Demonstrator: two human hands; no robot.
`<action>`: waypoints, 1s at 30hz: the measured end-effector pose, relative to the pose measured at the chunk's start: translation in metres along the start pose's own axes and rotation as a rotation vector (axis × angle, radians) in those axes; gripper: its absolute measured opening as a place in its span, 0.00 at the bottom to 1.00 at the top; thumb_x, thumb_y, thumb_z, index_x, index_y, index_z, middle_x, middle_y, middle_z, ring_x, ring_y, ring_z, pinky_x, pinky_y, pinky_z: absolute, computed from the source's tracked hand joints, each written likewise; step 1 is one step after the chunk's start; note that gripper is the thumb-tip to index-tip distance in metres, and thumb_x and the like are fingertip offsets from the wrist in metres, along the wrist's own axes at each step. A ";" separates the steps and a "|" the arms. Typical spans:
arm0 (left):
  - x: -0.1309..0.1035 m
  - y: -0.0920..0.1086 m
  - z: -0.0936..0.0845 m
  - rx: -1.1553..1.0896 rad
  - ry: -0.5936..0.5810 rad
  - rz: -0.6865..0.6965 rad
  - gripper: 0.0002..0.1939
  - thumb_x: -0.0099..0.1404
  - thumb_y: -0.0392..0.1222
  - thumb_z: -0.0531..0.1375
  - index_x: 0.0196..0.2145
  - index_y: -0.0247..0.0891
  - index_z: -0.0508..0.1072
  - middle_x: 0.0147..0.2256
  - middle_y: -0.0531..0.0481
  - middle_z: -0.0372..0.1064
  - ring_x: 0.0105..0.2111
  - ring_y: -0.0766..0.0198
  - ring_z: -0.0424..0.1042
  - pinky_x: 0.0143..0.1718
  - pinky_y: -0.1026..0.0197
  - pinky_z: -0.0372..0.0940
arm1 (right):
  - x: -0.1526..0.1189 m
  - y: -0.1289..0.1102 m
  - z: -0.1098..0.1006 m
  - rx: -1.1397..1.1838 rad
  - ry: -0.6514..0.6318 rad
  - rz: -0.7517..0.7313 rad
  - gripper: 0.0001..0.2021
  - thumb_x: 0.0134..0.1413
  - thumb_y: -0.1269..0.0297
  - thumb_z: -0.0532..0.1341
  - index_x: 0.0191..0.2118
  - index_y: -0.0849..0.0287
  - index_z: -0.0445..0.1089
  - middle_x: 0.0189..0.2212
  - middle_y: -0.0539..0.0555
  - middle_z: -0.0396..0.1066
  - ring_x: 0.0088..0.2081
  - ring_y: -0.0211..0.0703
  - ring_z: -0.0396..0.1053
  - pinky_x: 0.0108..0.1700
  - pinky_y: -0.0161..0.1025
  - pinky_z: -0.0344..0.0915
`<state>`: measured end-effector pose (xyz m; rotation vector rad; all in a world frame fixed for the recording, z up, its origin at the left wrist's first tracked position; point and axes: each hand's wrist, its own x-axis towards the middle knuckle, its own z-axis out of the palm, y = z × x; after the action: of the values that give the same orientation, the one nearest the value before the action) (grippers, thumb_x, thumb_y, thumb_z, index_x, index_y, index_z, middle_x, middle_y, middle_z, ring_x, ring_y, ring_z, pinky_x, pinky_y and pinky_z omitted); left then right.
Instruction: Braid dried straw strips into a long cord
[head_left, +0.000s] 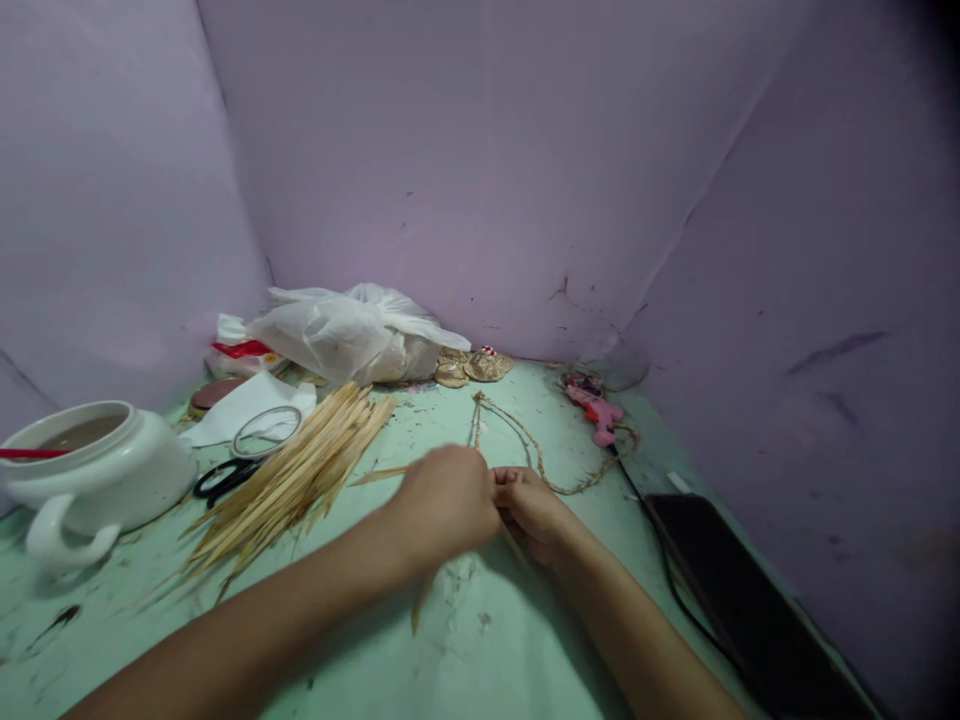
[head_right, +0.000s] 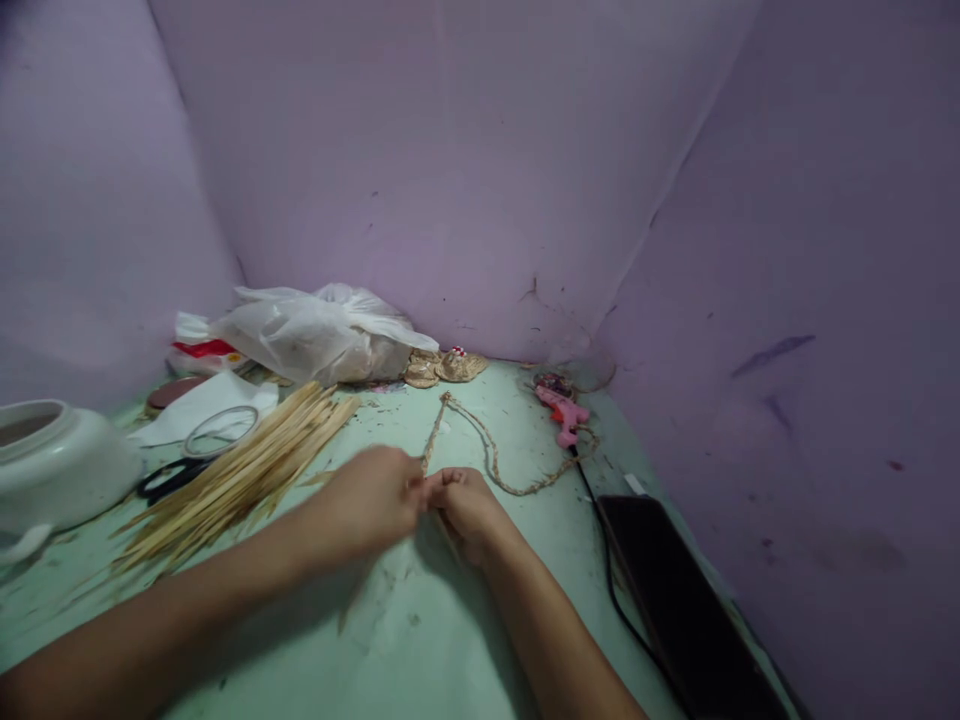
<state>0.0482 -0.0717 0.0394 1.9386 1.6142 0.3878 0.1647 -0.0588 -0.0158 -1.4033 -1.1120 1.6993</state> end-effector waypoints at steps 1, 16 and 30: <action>0.007 -0.005 -0.006 -0.047 0.056 -0.014 0.07 0.48 0.37 0.55 0.26 0.33 0.71 0.20 0.45 0.67 0.27 0.58 0.68 0.28 0.61 0.58 | 0.000 0.000 -0.001 -0.015 -0.014 -0.007 0.03 0.32 0.71 0.56 0.16 0.62 0.61 0.06 0.42 0.49 0.09 0.26 0.41 0.13 0.30 0.34; 0.036 -0.028 0.011 -0.460 -0.444 -0.236 0.06 0.46 0.28 0.50 0.15 0.31 0.63 0.10 0.54 0.57 0.09 0.71 0.56 0.11 0.68 0.52 | 0.003 -0.005 -0.012 -0.451 -0.071 -0.200 0.04 0.39 0.72 0.55 0.19 0.64 0.64 0.15 0.49 0.63 0.16 0.28 0.50 0.19 0.28 0.45; 0.036 -0.029 0.022 -0.327 -0.307 -0.161 0.05 0.43 0.31 0.51 0.13 0.34 0.60 0.08 0.58 0.47 0.08 0.75 0.45 0.11 0.67 0.40 | -0.016 -0.011 -0.003 -1.335 0.219 -0.390 0.08 0.40 0.71 0.55 0.28 0.61 0.70 0.26 0.59 0.71 0.28 0.42 0.65 0.24 0.34 0.47</action>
<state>0.0454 -0.0400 -0.0005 1.5290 1.3966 0.2556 0.1701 -0.0677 0.0003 -1.7957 -2.3477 0.3617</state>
